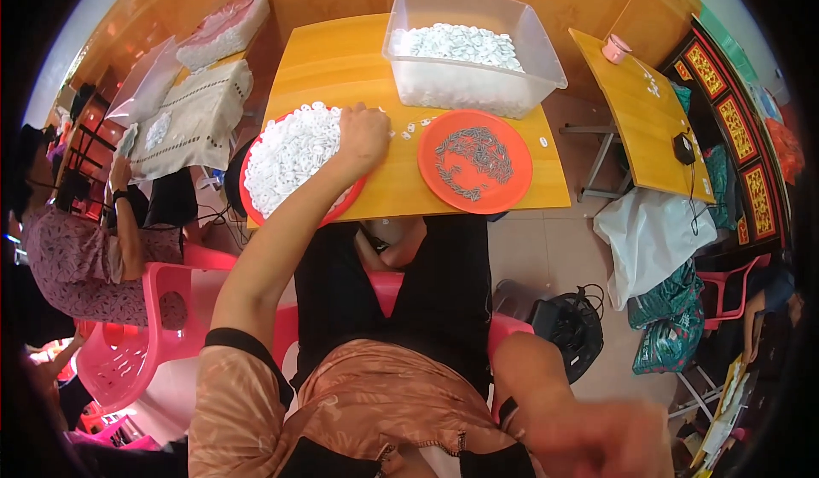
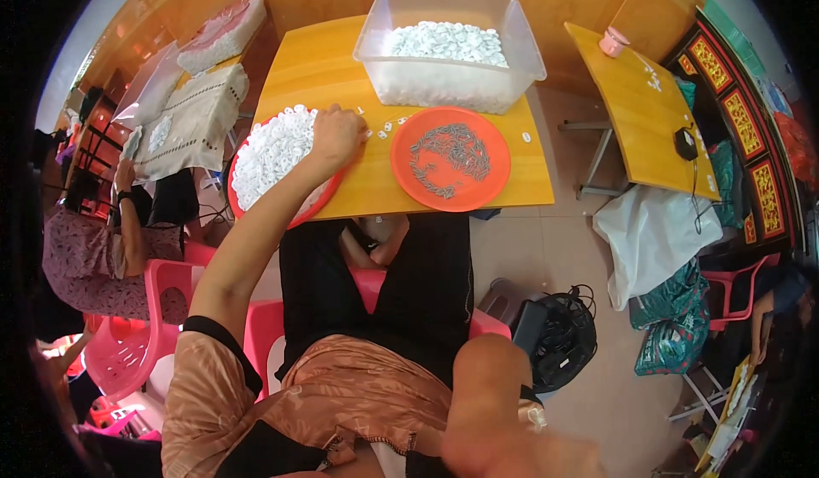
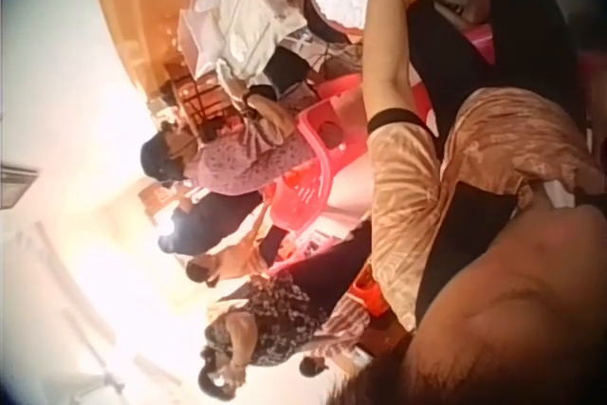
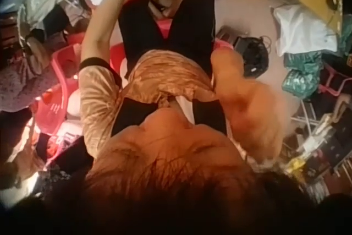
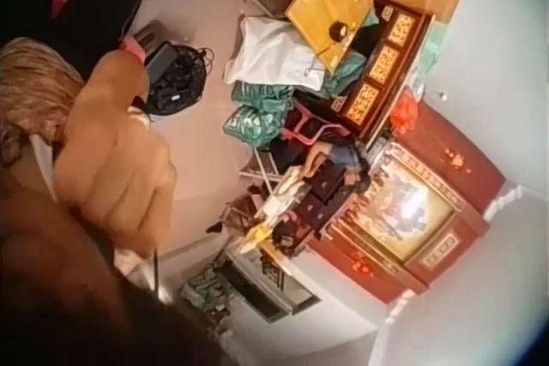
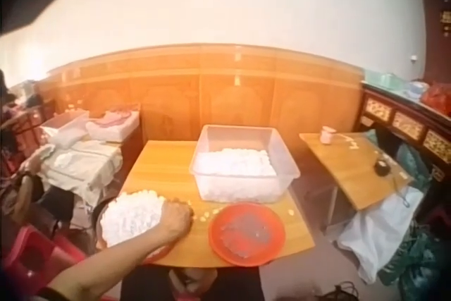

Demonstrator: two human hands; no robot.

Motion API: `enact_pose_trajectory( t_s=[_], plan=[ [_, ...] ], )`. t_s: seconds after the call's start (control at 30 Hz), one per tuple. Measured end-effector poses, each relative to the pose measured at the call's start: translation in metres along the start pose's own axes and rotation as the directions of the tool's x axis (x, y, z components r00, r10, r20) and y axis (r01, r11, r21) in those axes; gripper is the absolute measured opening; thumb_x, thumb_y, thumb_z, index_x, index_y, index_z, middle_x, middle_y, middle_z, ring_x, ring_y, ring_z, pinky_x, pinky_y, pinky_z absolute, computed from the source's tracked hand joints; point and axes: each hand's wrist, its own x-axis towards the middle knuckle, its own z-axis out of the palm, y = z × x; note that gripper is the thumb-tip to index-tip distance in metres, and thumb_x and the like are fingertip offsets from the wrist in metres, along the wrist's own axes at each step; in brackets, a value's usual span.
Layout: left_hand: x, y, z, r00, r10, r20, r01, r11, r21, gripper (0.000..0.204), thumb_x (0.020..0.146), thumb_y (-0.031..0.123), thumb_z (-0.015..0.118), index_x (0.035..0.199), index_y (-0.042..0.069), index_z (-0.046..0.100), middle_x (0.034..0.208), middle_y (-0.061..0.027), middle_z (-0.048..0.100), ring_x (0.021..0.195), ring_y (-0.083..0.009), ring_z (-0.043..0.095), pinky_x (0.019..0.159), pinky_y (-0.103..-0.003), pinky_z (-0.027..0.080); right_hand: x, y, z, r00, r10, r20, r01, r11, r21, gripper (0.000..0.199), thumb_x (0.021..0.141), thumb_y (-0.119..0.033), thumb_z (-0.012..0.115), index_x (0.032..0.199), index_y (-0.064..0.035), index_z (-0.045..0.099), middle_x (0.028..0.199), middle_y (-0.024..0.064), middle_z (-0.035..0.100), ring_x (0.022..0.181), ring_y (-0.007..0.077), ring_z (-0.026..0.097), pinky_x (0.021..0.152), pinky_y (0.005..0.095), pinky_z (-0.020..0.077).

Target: Manually assembling small white plastic components by inserting tiny grey pins into them.

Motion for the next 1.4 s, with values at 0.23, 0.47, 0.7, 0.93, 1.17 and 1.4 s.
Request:
enact_pose_trajectory(
  t_s=[0.23, 0.47, 0.7, 0.93, 1.17, 1.4],
  plan=[
    [-0.007, -0.014, 0.002, 0.997, -0.072, 0.023, 0.072, 0.997, 0.007, 0.008, 0.067, 0.011, 0.059, 0.065, 0.01, 0.066, 0.072, -0.0081, 0.064, 0.077, -0.0251, 0.059, 0.071, -0.039, 0.038, -0.053, 0.033, -0.129, 0.458, 0.583, -0.671, -0.667, -0.274, -0.693, 0.016, 0.082, -0.012, 0.058, 0.078, 0.0032, 0.06, 0.065, 0.0102, 0.059, 0.057, 0.0164, 0.056, 0.055, 0.0285, 0.0434],
    [-0.001, 0.004, -0.005, 0.993, -0.117, -0.008, 0.112, 0.97, -0.215, 0.006, 0.069, 0.017, 0.067, 0.071, 0.011, 0.067, 0.077, -0.0066, 0.064, 0.079, -0.0245, 0.061, 0.074, -0.04, 0.036, -0.136, 0.007, -0.222, 0.164, 0.621, -0.766, -0.423, -0.658, -0.624, 0.011, 0.075, -0.013, 0.063, 0.076, -0.0017, 0.065, 0.068, 0.0148, 0.063, 0.069, 0.0275, 0.063, 0.063, 0.0371, 0.0482],
    [0.005, 0.0, -0.001, 0.984, -0.121, 0.127, 0.152, 0.95, -0.274, 0.01, 0.07, 0.017, 0.069, 0.076, 0.01, 0.067, 0.079, -0.0081, 0.064, 0.078, -0.0253, 0.062, 0.075, -0.04, 0.038, -0.154, 0.027, -0.218, 0.151, 0.711, -0.687, -0.305, -0.628, -0.717, 0.012, 0.074, -0.016, 0.065, 0.075, -0.0035, 0.065, 0.075, 0.0162, 0.064, 0.075, 0.0337, 0.062, 0.066, 0.0441, 0.0477],
    [0.004, -0.001, 0.006, 0.984, -0.097, 0.15, 0.151, 0.901, -0.407, 0.006, 0.07, 0.008, 0.065, 0.076, 0.007, 0.065, 0.078, -0.0146, 0.063, 0.078, -0.0317, 0.061, 0.069, -0.042, 0.049, -0.163, 0.032, -0.225, 0.023, 0.706, -0.708, -0.162, -0.696, -0.699, 0.016, 0.076, -0.018, 0.065, 0.078, -0.0021, 0.062, 0.078, 0.0181, 0.063, 0.078, 0.036, 0.061, 0.067, 0.0464, 0.047],
    [-0.002, -0.003, 0.01, 0.991, -0.061, 0.118, 0.112, 0.868, -0.484, 0.006, 0.07, 0.004, 0.063, 0.075, 0.003, 0.062, 0.082, -0.0152, 0.059, 0.077, -0.0337, 0.06, 0.067, -0.043, 0.048, -0.155, 0.026, -0.23, 0.033, 0.686, -0.727, -0.425, -0.649, -0.631, 0.015, 0.078, -0.015, 0.061, 0.075, 0.0001, 0.06, 0.075, 0.0199, 0.062, 0.077, 0.0382, 0.06, 0.067, 0.0466, 0.0467],
    [-0.002, -0.004, 0.005, 0.989, -0.036, 0.141, 0.107, 0.835, -0.539, 0.005, 0.072, 0.004, 0.061, 0.077, 0.003, 0.061, 0.084, -0.0138, 0.058, 0.077, -0.0332, 0.059, 0.067, -0.042, 0.048, -0.153, 0.023, -0.225, 0.021, 0.673, -0.739, -0.269, -0.708, -0.653, 0.011, 0.077, -0.013, 0.062, 0.079, -0.0025, 0.061, 0.08, 0.0172, 0.062, 0.079, 0.0364, 0.06, 0.068, 0.0463, 0.0467]
  ],
)
